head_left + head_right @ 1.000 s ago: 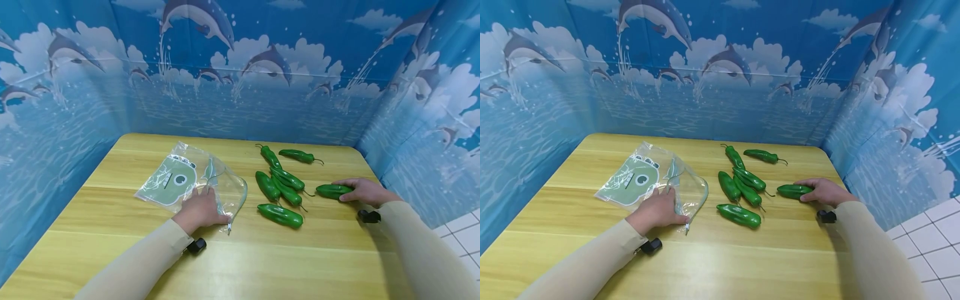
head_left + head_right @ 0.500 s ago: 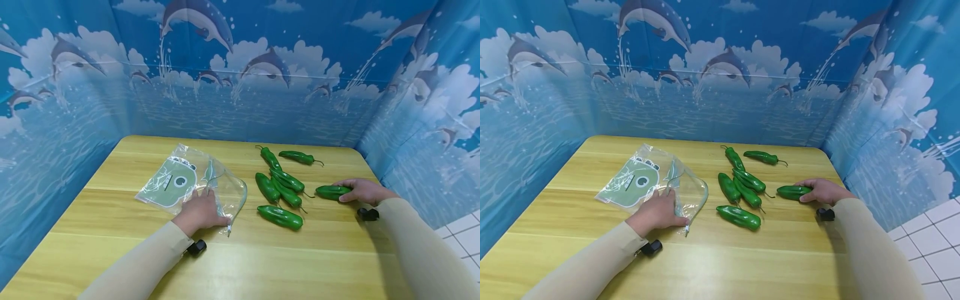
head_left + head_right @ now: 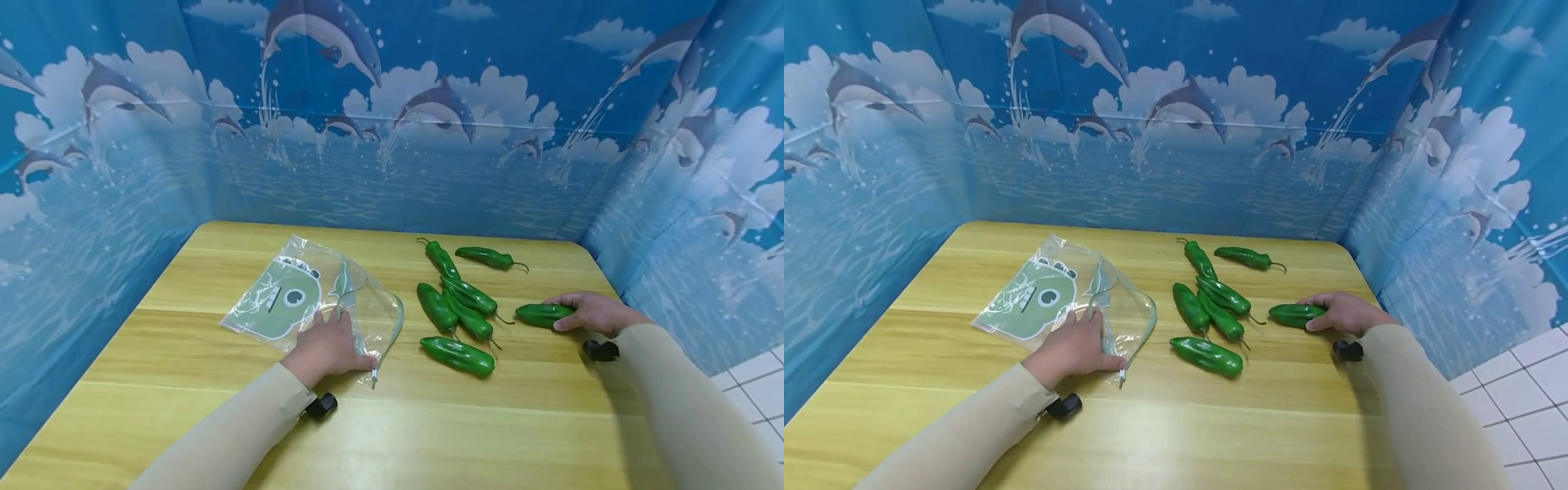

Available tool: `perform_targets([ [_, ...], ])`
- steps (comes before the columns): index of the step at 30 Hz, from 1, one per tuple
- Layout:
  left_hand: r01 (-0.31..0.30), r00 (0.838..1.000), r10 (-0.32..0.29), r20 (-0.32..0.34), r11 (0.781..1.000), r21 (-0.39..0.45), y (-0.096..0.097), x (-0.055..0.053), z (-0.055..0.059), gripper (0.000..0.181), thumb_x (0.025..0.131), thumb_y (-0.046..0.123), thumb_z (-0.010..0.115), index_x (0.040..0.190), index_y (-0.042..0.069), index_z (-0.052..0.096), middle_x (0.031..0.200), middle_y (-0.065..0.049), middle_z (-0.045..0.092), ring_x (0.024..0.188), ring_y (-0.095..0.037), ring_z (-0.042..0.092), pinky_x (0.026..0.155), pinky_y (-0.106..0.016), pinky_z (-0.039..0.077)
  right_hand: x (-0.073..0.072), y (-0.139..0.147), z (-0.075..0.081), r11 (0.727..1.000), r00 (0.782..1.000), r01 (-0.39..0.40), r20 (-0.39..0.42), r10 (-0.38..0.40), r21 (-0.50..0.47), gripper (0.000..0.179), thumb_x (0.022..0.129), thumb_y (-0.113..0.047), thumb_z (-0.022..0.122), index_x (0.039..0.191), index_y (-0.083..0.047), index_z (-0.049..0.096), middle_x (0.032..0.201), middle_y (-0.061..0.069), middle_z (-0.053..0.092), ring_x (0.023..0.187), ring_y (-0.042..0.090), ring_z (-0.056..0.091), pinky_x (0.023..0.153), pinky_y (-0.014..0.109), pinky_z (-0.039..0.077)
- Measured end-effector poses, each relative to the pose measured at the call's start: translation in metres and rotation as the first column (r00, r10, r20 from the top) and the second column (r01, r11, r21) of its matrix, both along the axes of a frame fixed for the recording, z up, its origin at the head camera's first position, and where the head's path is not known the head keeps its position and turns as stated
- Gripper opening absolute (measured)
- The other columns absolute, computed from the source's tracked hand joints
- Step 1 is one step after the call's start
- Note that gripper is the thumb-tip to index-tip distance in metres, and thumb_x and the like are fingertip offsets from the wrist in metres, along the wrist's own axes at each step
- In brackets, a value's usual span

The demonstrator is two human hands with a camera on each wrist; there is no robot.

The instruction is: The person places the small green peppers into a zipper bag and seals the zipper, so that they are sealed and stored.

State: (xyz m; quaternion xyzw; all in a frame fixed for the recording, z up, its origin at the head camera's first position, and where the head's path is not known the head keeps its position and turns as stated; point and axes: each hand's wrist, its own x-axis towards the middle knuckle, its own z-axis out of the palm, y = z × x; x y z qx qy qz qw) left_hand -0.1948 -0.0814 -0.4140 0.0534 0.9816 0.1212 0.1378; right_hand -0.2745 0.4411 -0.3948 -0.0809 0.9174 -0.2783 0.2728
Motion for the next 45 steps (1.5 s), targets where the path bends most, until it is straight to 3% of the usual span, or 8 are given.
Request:
perform_targets([
  [15,-0.002,1.0,0.002,0.003,1.0,-0.002,-0.002,-0.001,-0.007,0.13,0.074,0.079,0.077,0.164,-0.002,0.029,0.171,-0.02,0.032,0.157,-0.053,0.024,0.111,-0.08,0.034,0.0,-0.002,-0.002,0.999,1.0,-0.007,0.0,0.007,0.032,0.078,0.097,-0.04,0.075,0.156,0.002,0.046,0.149,0.035,0.048,0.123,0.037,0.056,0.094,0.04,0.047],
  [25,-0.001,1.0,0.001,0.003,1.0,0.005,-0.002,0.001,-0.006,0.13,0.075,0.08,0.076,0.164,-0.002,0.029,0.171,-0.02,0.032,0.157,-0.053,0.024,0.112,-0.08,0.033,0.0,-0.004,-0.002,1.0,1.0,0.006,0.007,-0.006,0.011,0.077,0.096,-0.036,0.076,0.155,0.004,0.046,0.145,0.032,0.051,0.119,0.034,0.057,0.092,0.035,0.048],
  [33,0.011,1.0,-0.011,0.005,1.0,-0.001,-0.001,0.0,-0.005,0.13,0.075,0.08,0.075,0.164,-0.002,0.028,0.171,-0.021,0.031,0.157,-0.053,0.023,0.112,-0.081,0.033,0.002,0.0,-0.001,0.999,1.0,-0.003,-0.029,0.005,0.048,0.077,0.096,-0.04,0.076,0.155,0.001,0.048,0.15,0.035,0.047,0.123,0.039,0.056,0.094,0.042,0.048],
  [38,0.011,1.0,-0.011,0.003,1.0,0.001,-0.001,-0.002,-0.002,0.13,0.076,0.08,0.075,0.164,-0.003,0.028,0.172,-0.021,0.029,0.158,-0.054,0.021,0.112,-0.08,0.033,0.005,-0.001,0.01,0.998,0.993,0.056,-0.108,-0.053,0.028,0.078,0.098,-0.041,0.074,0.157,0.0,0.045,0.149,0.035,0.049,0.117,0.037,0.058,0.089,0.041,0.049],
  [42,0.012,1.0,-0.012,0.007,1.0,-0.001,-0.001,-0.002,-0.002,0.129,0.076,0.08,0.075,0.164,-0.002,0.028,0.172,-0.021,0.029,0.158,-0.054,0.02,0.112,-0.08,0.033,0.009,-0.01,0.028,0.994,0.978,0.113,-0.174,-0.111,0.001,0.077,0.102,-0.042,0.069,0.162,-0.006,0.039,0.149,0.031,0.046,0.114,0.035,0.056,0.086,0.041,0.049],
  [45,0.01,1.0,-0.01,0.012,1.0,0.0,-0.001,-0.002,-0.002,0.129,0.076,0.08,0.075,0.164,-0.002,0.027,0.172,-0.02,0.028,0.158,-0.054,0.02,0.112,-0.08,0.033,0.012,-0.031,0.044,0.995,0.972,0.102,-0.212,-0.103,-0.014,0.071,0.104,-0.04,0.065,0.163,-0.01,0.038,0.146,0.027,0.048,0.114,0.036,0.057,0.086,0.042,0.05],
])
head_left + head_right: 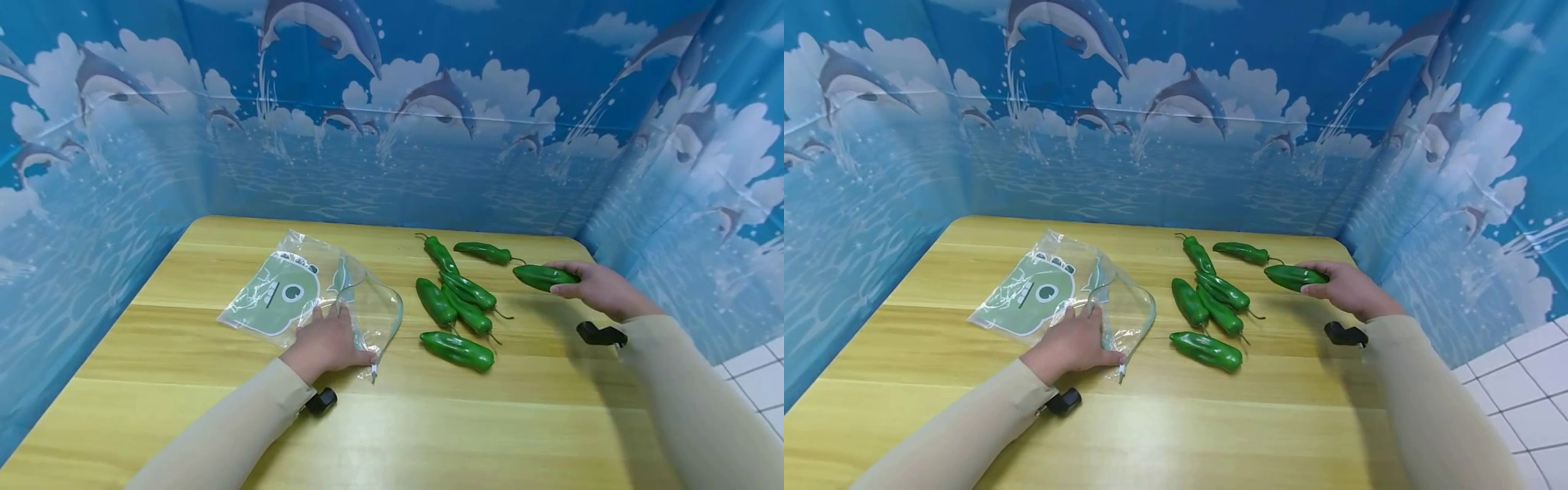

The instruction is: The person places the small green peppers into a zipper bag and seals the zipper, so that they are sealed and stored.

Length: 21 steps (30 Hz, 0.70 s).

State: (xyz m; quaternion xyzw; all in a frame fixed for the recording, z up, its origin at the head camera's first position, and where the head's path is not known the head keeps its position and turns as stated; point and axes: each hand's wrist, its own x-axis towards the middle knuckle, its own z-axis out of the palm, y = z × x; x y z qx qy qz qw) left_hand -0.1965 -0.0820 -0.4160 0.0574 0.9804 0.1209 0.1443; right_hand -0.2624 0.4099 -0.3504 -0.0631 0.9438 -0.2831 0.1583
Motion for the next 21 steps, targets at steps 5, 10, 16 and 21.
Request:
perform_targets([
  [5,-0.013,1.0,0.013,0.004,1.0,0.005,0.0,0.0,0.0,0.13,0.075,0.079,0.076,0.165,-0.001,0.027,0.172,-0.019,0.029,0.158,-0.052,0.021,0.113,-0.08,0.032,0.004,-0.053,0.017,0.995,0.992,-0.102,-0.074,0.102,-0.001,0.06,0.107,-0.031,0.062,0.161,-0.011,0.043,0.134,0.02,0.061,0.106,0.029,0.063,0.083,0.04,0.052],
  [10,-0.013,1.0,0.013,0.015,1.0,0.005,0.001,0.001,0.002,0.128,0.077,0.078,0.076,0.165,-0.001,0.027,0.172,-0.02,0.029,0.158,-0.052,0.021,0.113,-0.08,0.032,0.008,-0.106,0.02,0.976,0.968,-0.218,-0.123,0.217,0.011,0.053,0.108,-0.023,0.06,0.159,-0.013,0.046,0.134,0.016,0.063,0.113,0.032,0.064,0.092,0.048,0.053],
  [16,-0.018,1.0,0.018,0.019,1.0,0.007,0.002,0.002,0.001,0.128,0.077,0.077,0.076,0.164,-0.003,0.028,0.171,-0.021,0.03,0.158,-0.053,0.021,0.112,-0.081,0.032,0.012,-0.159,0.014,0.948,0.939,-0.318,-0.128,0.319,0.024,0.052,0.11,-0.021,0.056,0.16,-0.012,0.044,0.16,0.022,0.044,0.144,0.043,0.048,0.113,0.063,0.044],
  [21,-0.022,1.0,0.022,0.014,1.0,0.008,0.003,0.003,0.002,0.127,0.077,0.077,0.076,0.163,-0.003,0.029,0.171,-0.022,0.032,0.158,-0.053,0.022,0.111,-0.081,0.033,0.012,-0.19,0.007,0.935,0.924,-0.351,-0.145,0.354,0.048,0.053,0.11,-0.025,0.058,0.16,-0.012,0.044,0.155,0.02,0.05,0.139,0.039,0.054,0.113,0.06,0.045],
])
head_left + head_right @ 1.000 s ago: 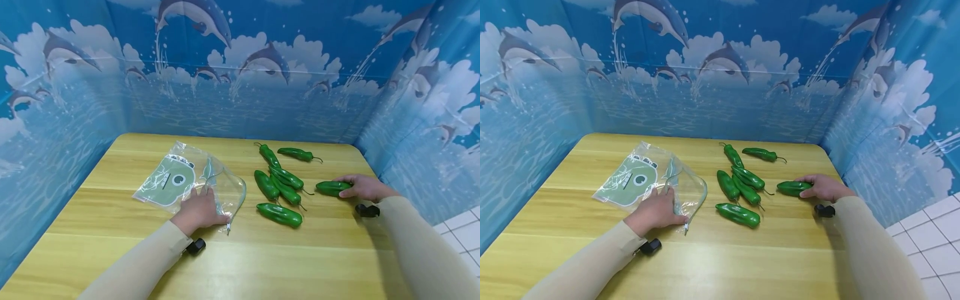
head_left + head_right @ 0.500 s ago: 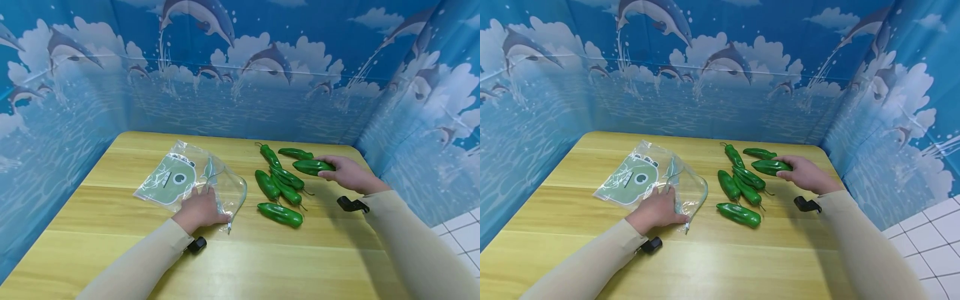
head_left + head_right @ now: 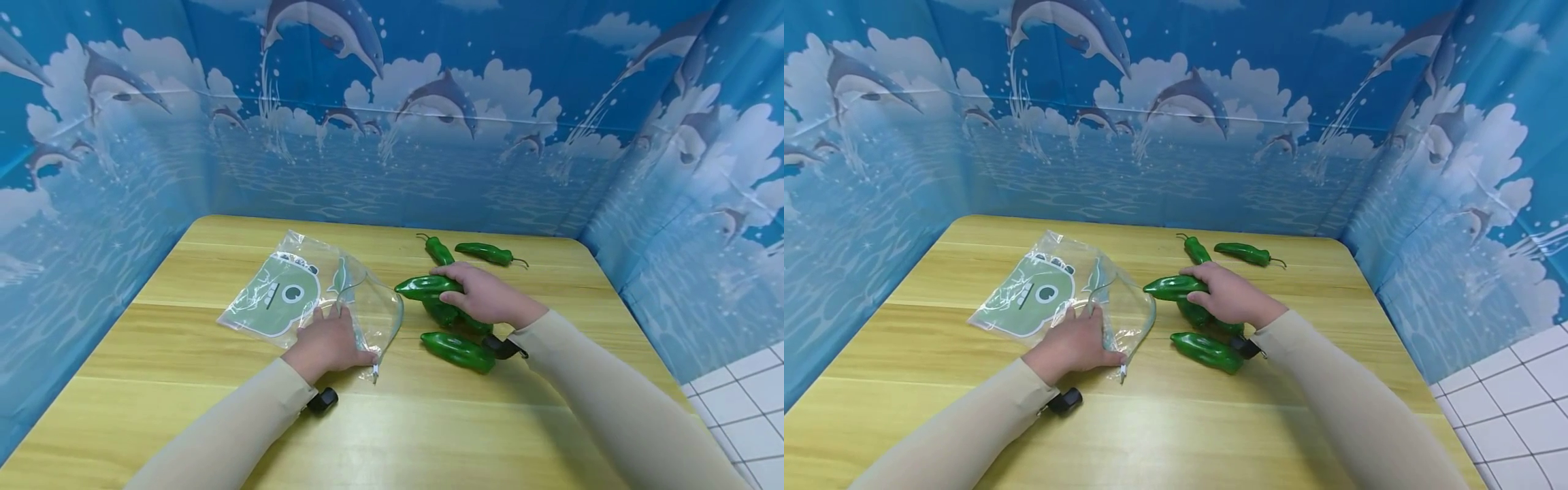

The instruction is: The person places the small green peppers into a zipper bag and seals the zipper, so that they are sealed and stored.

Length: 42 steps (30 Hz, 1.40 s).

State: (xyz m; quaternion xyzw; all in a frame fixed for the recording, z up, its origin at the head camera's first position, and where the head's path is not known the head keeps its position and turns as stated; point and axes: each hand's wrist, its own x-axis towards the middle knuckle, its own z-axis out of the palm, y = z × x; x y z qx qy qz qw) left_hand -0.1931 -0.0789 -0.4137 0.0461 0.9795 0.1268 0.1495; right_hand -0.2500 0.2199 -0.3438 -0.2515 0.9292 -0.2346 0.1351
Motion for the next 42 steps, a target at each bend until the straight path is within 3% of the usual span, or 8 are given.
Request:
perform_targets([
  [7,-0.004,1.0,0.004,0.004,1.0,-0.008,0.002,0.001,0.003,0.126,0.077,0.077,0.076,0.163,-0.003,0.03,0.17,-0.021,0.032,0.157,-0.053,0.022,0.111,-0.081,0.033,0.0,-0.026,-0.011,0.999,0.999,-0.037,-0.018,0.037,0.003,0.051,0.109,-0.027,0.06,0.156,-0.014,0.049,0.153,0.015,0.051,0.123,0.027,0.063,0.103,0.051,0.051],
  [17,-0.002,1.0,0.002,0.013,1.0,-0.025,0.003,0.001,0.006,0.127,0.077,0.079,0.075,0.164,-0.002,0.029,0.171,-0.021,0.031,0.157,-0.052,0.024,0.111,-0.081,0.033,-0.002,-0.048,-0.017,0.996,0.997,-0.068,-0.04,0.07,0.059,0.052,0.109,-0.027,0.059,0.158,-0.012,0.048,0.155,0.016,0.052,0.138,0.034,0.057,0.112,0.055,0.048],
  [22,-0.005,1.0,0.005,0.014,1.0,-0.017,0.002,0.002,0.006,0.127,0.077,0.077,0.076,0.164,-0.002,0.029,0.171,-0.021,0.03,0.157,-0.053,0.023,0.111,-0.082,0.032,0.0,-0.056,-0.022,0.99,0.993,-0.108,-0.027,0.111,0.086,0.05,0.11,-0.024,0.056,0.158,-0.011,0.047,0.152,0.018,0.053,0.136,0.034,0.058,0.11,0.053,0.05],
  [32,0.005,0.999,-0.004,-0.035,1.0,0.021,0.0,0.001,0.002,0.13,0.076,0.078,0.077,0.166,0.001,0.024,0.175,-0.017,0.021,0.154,-0.055,0.028,0.109,-0.083,0.033,0.003,-0.065,-0.027,0.982,0.99,-0.143,0.008,0.143,0.121,0.054,0.11,-0.01,0.051,0.162,-0.005,0.038,0.142,0.019,0.052,0.11,0.024,0.061,0.093,0.043,0.053],
  [39,0.028,0.997,-0.027,-0.067,1.0,0.012,-0.001,0.002,0.002,0.131,0.075,0.078,0.078,0.166,0.0,0.024,0.175,-0.018,0.021,0.151,-0.057,0.032,0.107,-0.081,0.037,0.006,-0.07,-0.033,0.982,0.989,-0.141,-0.023,0.145,0.124,0.055,0.108,-0.009,0.054,0.16,-0.002,0.039,0.151,0.022,0.052,0.137,0.035,0.056,0.11,0.051,0.05],
  [42,0.034,0.996,-0.034,-0.082,0.999,0.006,-0.001,0.004,0.002,0.131,0.075,0.078,0.078,0.165,-0.001,0.025,0.175,-0.018,0.022,0.152,-0.058,0.031,0.11,-0.081,0.034,0.008,-0.072,-0.036,0.985,0.991,-0.122,-0.042,0.128,0.125,0.053,0.108,-0.012,0.058,0.158,-0.004,0.043,0.152,0.02,0.053,0.14,0.035,0.055,0.113,0.051,0.049],
])
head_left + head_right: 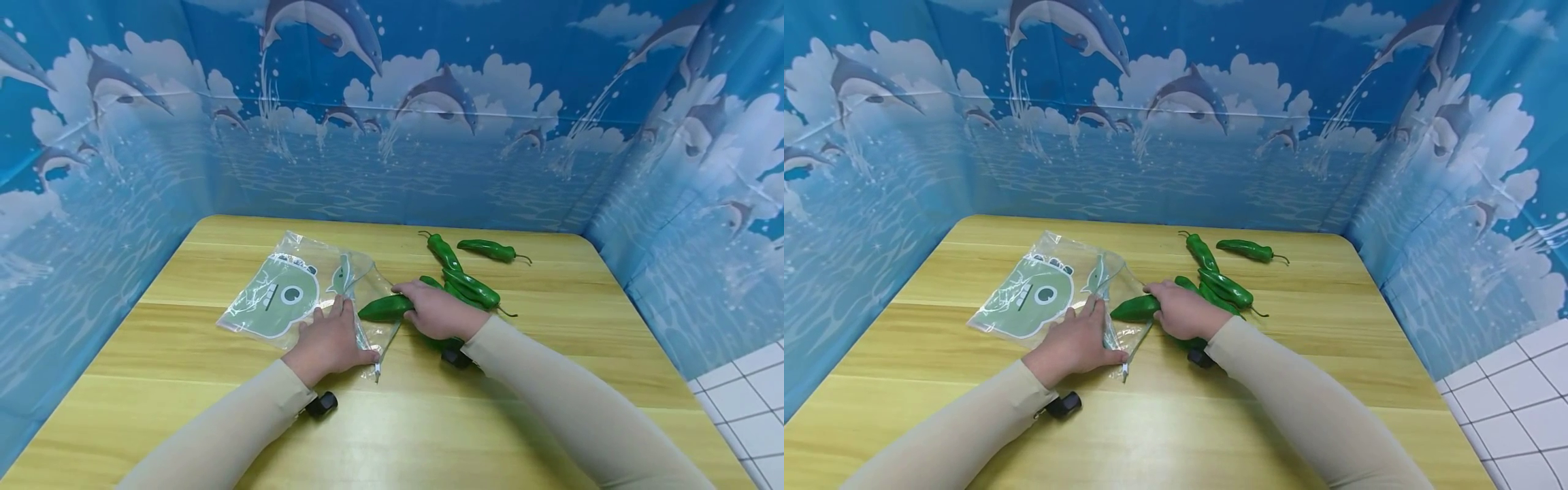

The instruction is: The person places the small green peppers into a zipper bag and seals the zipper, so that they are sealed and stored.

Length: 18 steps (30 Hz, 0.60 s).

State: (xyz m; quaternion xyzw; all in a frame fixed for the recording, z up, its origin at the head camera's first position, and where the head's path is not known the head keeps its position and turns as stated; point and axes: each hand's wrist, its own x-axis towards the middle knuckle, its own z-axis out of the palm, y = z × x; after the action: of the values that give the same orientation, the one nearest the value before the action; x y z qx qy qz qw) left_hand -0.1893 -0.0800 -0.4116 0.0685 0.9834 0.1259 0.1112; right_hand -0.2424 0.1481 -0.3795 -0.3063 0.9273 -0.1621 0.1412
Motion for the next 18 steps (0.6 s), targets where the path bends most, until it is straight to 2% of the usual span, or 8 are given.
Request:
perform_targets([
  [7,0.024,0.999,-0.024,-0.043,1.0,-0.004,0.001,0.001,0.0,0.132,0.075,0.075,0.08,0.166,-0.001,0.023,0.175,-0.018,0.022,0.156,-0.052,0.028,0.113,-0.076,0.036,0.0,-0.003,-0.004,1.0,0.999,0.014,-0.043,-0.013,0.023,0.052,0.107,-0.018,0.062,0.156,-0.009,0.05,0.149,0.016,0.06,0.137,0.033,0.058,0.111,0.05,0.051],
  [18,0.07,0.995,-0.071,-0.07,0.997,-0.006,-0.001,0.0,-0.001,0.133,0.076,0.075,0.08,0.166,-0.003,0.021,0.174,-0.021,0.023,0.154,-0.047,0.036,0.11,-0.069,0.045,0.001,-0.011,-0.005,0.999,1.0,-0.027,0.006,0.027,0.023,0.054,0.108,-0.013,0.058,0.16,-0.005,0.044,0.156,0.02,0.053,0.145,0.036,0.051,0.118,0.051,0.045],
])
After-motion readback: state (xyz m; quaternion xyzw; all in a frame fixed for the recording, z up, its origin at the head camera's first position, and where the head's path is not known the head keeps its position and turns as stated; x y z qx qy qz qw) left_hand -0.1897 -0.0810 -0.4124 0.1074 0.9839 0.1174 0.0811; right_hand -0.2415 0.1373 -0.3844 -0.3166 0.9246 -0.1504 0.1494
